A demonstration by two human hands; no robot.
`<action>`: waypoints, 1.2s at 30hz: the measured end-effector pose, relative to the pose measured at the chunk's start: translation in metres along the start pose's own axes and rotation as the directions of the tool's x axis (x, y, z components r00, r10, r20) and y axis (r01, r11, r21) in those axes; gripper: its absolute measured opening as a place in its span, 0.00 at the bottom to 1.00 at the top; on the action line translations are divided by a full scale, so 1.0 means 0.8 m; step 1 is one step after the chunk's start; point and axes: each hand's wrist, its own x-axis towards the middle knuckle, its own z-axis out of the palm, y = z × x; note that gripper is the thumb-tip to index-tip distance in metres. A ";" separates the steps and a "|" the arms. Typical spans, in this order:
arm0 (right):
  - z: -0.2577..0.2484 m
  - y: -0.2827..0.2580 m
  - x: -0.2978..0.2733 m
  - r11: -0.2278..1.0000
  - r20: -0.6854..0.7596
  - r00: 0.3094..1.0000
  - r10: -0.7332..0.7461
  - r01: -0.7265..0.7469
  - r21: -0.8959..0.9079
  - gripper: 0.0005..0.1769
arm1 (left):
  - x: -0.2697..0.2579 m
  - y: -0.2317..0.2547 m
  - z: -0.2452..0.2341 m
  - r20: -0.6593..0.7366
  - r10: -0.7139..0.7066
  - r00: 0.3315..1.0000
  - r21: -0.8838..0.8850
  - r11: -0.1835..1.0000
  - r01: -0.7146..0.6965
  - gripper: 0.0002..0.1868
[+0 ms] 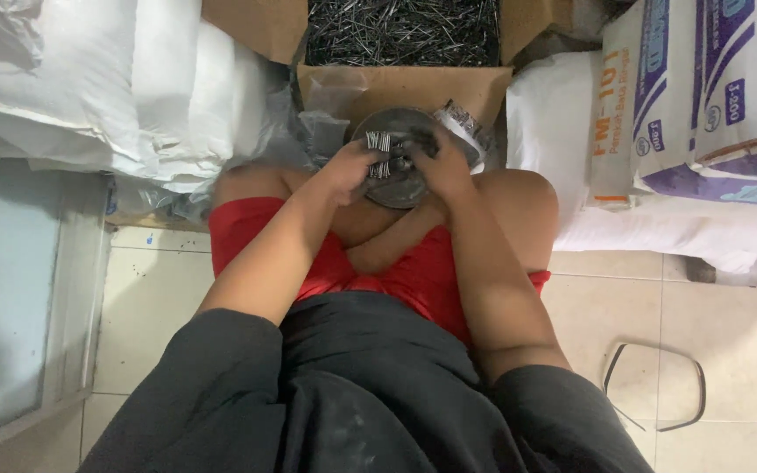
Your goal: Organizing metal nails by picking them from a cardboard box and placing them into a magnetic parts bowl while sitting on the floor.
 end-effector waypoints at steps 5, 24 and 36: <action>0.005 -0.014 0.005 0.943 0.027 0.947 0.321 -0.323 0.085 0.36 | 0.039 -0.035 -0.012 -0.209 0.030 0.977 0.274 0.961 0.029 0.31; 0.016 -0.017 0.032 0.931 0.180 0.927 0.328 -0.350 0.105 0.37 | 0.001 -0.012 0.012 -0.246 0.110 0.963 0.574 0.817 0.053 0.35; 0.025 -0.004 0.041 0.887 0.192 0.893 0.406 -0.436 0.152 0.48 | -0.007 -0.016 0.024 -0.174 0.099 0.980 0.643 0.765 0.037 0.26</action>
